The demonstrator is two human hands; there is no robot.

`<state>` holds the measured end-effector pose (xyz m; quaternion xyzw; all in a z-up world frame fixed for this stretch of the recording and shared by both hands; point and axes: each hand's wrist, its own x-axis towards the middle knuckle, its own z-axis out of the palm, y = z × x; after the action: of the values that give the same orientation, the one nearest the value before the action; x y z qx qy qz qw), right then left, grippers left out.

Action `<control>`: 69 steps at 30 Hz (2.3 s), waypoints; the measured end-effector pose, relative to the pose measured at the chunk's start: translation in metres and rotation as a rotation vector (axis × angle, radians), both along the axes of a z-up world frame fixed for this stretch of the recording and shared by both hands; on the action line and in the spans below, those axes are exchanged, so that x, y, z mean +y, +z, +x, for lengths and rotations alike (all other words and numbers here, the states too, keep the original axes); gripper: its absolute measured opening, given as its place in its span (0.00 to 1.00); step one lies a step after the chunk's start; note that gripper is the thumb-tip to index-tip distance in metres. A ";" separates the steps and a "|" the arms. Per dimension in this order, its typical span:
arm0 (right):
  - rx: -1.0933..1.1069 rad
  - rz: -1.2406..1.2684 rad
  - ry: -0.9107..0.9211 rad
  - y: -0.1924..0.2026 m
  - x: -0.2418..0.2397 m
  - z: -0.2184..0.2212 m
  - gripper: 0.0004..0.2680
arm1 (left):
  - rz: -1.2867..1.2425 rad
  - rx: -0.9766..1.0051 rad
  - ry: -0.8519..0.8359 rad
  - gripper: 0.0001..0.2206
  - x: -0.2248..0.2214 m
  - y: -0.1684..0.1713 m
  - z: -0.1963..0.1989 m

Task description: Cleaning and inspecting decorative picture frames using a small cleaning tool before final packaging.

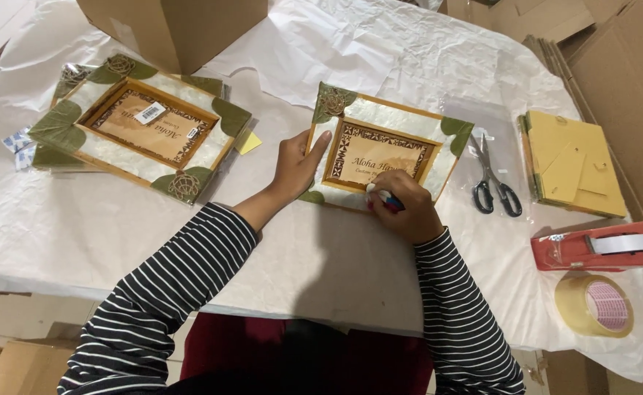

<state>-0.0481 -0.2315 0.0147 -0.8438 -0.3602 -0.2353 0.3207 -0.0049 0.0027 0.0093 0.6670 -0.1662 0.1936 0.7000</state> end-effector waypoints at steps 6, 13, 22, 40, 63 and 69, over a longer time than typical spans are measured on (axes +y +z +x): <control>0.082 -0.020 0.045 0.011 0.010 -0.005 0.06 | -0.009 0.006 0.000 0.16 -0.001 -0.017 0.009; 0.095 -0.062 0.013 0.010 0.003 -0.007 0.05 | 0.014 0.012 -0.019 0.16 0.000 -0.007 0.005; 0.030 -0.048 -0.035 -0.006 0.009 -0.008 0.05 | 0.057 -0.008 -0.050 0.18 0.005 -0.066 0.043; -0.150 -0.319 -0.114 -0.004 -0.009 -0.003 0.03 | 0.138 -0.098 -0.070 0.19 0.012 -0.055 0.038; -0.175 0.505 -0.453 -0.026 -0.056 0.042 0.17 | 0.122 -0.084 -0.010 0.21 0.009 -0.068 0.045; 0.107 0.577 -0.378 -0.012 -0.052 0.028 0.09 | 0.134 -0.080 -0.026 0.21 0.011 -0.064 0.043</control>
<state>-0.0200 -0.2832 0.0026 -0.7812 -0.0991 -0.3383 0.5152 0.0378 0.0136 -0.0549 0.7017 -0.2156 0.1995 0.6491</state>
